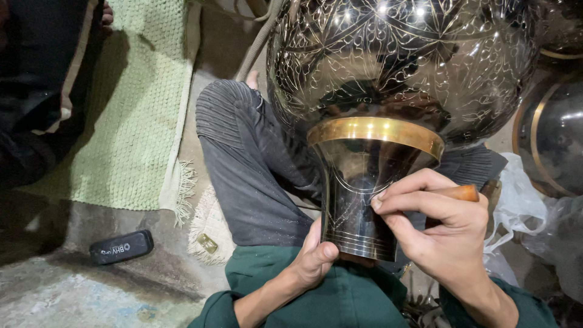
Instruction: The person sits on the floor and uses a small hand tool to engrave geometric patterns onto the neck of a large, polished metal vase. They hold the vase steady with one hand while carefully carving lines with the other, occasionally rotating the vase to access different sections.
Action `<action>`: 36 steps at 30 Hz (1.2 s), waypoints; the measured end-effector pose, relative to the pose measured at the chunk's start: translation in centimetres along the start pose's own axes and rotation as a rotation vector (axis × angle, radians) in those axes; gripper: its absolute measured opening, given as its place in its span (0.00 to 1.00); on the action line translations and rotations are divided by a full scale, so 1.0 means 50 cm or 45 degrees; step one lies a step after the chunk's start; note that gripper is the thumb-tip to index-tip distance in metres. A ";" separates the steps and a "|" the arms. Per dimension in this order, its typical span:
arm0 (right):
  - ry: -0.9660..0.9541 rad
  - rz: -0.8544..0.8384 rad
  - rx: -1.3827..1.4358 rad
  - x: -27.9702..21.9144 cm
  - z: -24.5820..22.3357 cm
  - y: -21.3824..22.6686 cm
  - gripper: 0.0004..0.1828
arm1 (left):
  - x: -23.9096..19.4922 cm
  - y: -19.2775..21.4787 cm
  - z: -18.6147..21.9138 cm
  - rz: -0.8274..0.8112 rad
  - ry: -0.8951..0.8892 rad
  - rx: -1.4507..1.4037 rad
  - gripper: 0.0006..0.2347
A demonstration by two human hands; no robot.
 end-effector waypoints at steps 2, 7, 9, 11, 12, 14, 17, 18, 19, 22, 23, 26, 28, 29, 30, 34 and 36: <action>-0.003 0.000 -0.009 -0.003 0.002 0.002 0.10 | -0.001 0.003 -0.004 0.007 -0.007 -0.010 0.50; 0.005 -0.009 0.024 -0.011 0.009 0.008 0.10 | -0.004 0.007 -0.008 0.026 -0.022 -0.027 0.50; 0.032 -0.022 0.039 -0.011 0.010 0.010 0.11 | -0.008 0.003 -0.009 -0.005 0.011 -0.040 0.50; 0.020 -0.026 0.061 -0.016 0.015 0.013 0.11 | -0.009 0.000 -0.006 -0.020 0.010 -0.051 0.50; 0.014 -0.028 0.072 -0.018 0.017 0.015 0.11 | -0.010 -0.001 -0.004 -0.027 0.009 -0.057 0.50; 0.028 -0.034 0.118 -0.020 0.021 0.017 0.11 | -0.010 -0.001 -0.003 -0.016 0.020 -0.054 0.49; 0.033 -0.035 0.175 -0.025 0.027 0.020 0.11 | -0.010 -0.005 0.002 -0.030 -0.004 -0.067 0.49; 0.032 -0.033 0.193 -0.028 0.030 0.021 0.11 | -0.010 -0.006 0.004 -0.040 -0.018 -0.073 0.49; 0.038 -0.036 0.212 -0.029 0.032 0.021 0.11 | -0.010 -0.008 0.006 -0.056 -0.027 -0.063 0.48; 0.044 -0.042 0.256 -0.035 0.038 0.025 0.11 | -0.013 -0.008 0.006 -0.085 -0.043 -0.047 0.48; 0.040 -0.043 0.261 -0.038 0.041 0.027 0.11 | -0.013 -0.007 0.003 -0.082 -0.041 -0.048 0.48; 0.045 -0.029 0.313 -0.045 0.048 0.030 0.11 | -0.014 0.002 -0.009 -0.031 -0.031 -0.064 0.48; 0.035 -0.013 0.351 -0.051 0.054 0.032 0.11 | -0.014 0.008 -0.017 -0.008 -0.025 -0.067 0.48; 0.021 -0.005 0.367 -0.054 0.060 0.033 0.11 | -0.013 0.011 -0.020 -0.009 -0.024 -0.063 0.48; 0.007 0.004 0.383 -0.057 0.065 0.035 0.11 | -0.013 0.013 -0.023 -0.009 -0.023 -0.059 0.48; 0.033 -0.003 0.467 -0.067 0.072 0.038 0.11 | -0.016 0.015 -0.027 -0.039 -0.053 -0.099 0.47; 0.046 0.003 0.479 -0.073 0.075 0.040 0.11 | -0.017 0.020 -0.033 -0.013 -0.041 -0.114 0.47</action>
Point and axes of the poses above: each hand's wrist, its own x-axis towards the middle knuckle, its own y-axis out of the back of the hand, z = x × y, the point moved 9 cm from there along x, towards the middle knuckle, and after that the axes turned 14 degrees about x, right-handed, at the moved point
